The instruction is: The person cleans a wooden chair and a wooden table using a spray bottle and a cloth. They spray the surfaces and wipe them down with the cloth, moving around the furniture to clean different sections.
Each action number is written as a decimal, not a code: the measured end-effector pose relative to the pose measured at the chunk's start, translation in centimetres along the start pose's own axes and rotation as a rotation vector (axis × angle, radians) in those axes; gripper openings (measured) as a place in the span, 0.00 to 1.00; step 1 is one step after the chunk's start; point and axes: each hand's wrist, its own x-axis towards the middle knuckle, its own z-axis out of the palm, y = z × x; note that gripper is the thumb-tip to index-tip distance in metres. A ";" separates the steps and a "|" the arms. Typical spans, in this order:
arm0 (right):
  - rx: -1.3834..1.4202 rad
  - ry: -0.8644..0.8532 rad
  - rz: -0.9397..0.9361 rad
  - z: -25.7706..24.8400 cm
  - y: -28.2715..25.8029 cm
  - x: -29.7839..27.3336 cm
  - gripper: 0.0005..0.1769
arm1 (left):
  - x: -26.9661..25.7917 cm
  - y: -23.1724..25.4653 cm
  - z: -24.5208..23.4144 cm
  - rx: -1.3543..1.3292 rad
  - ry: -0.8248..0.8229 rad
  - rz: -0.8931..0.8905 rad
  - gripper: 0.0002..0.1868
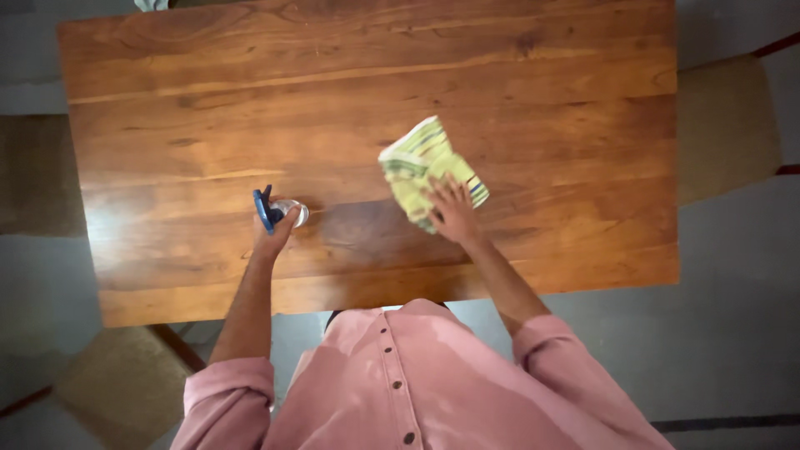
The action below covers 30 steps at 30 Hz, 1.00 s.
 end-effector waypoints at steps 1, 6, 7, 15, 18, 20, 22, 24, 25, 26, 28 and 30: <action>0.028 -0.010 -0.054 -0.4 -0.5 -1.9 0.31 | -0.2 0.6 0.0 -0.028 0.002 -0.062 0.25; -0.070 0.060 0.375 -1.3 7.9 -5.5 0.26 | -2.0 3.6 0.8 -0.097 -0.030 -0.266 0.27; -0.094 0.262 0.479 -1.6 10.1 -5.1 0.31 | -2.2 3.7 1.0 -0.108 -0.052 -0.183 0.25; -0.176 0.448 0.756 -0.9 10.3 -1.0 0.35 | -4.3 3.6 2.8 -0.093 -0.085 0.143 0.16; -0.090 0.226 0.281 0.2 3.7 -1.0 0.33 | -5.1 4.0 3.7 -0.230 -0.132 0.021 0.13; -0.008 0.132 0.059 0.0 -0.4 -2.4 0.29 | -5.5 4.9 4.0 -0.124 -0.130 -0.032 0.14; 0.027 0.045 -0.009 -0.9 -2.7 -5.1 0.28 | -7.1 5.8 4.4 -0.014 -0.091 -0.107 0.16; 0.006 0.010 0.110 -1.2 -3.3 -7.5 0.28 | -8.1 7.0 4.9 0.102 -0.035 -0.185 0.20; -0.032 0.020 0.261 -1.3 -2.8 -8.8 0.29 | -8.5 7.4 4.9 0.078 -0.042 -0.149 0.20; -0.070 0.030 0.411 -1.1 -2.0 -10.0 0.30 | -9.0 7.7 4.9 0.054 -0.047 -0.113 0.20; -0.142 0.265 0.759 -0.2 -0.8 -12.8 0.34 | -9.6 7.9 5.6 0.060 -0.084 -0.097 0.21; -0.060 0.383 1.023 0.0 0.2 -15.4 0.35 | -9.4 7.3 5.6 0.121 -0.110 -0.141 0.22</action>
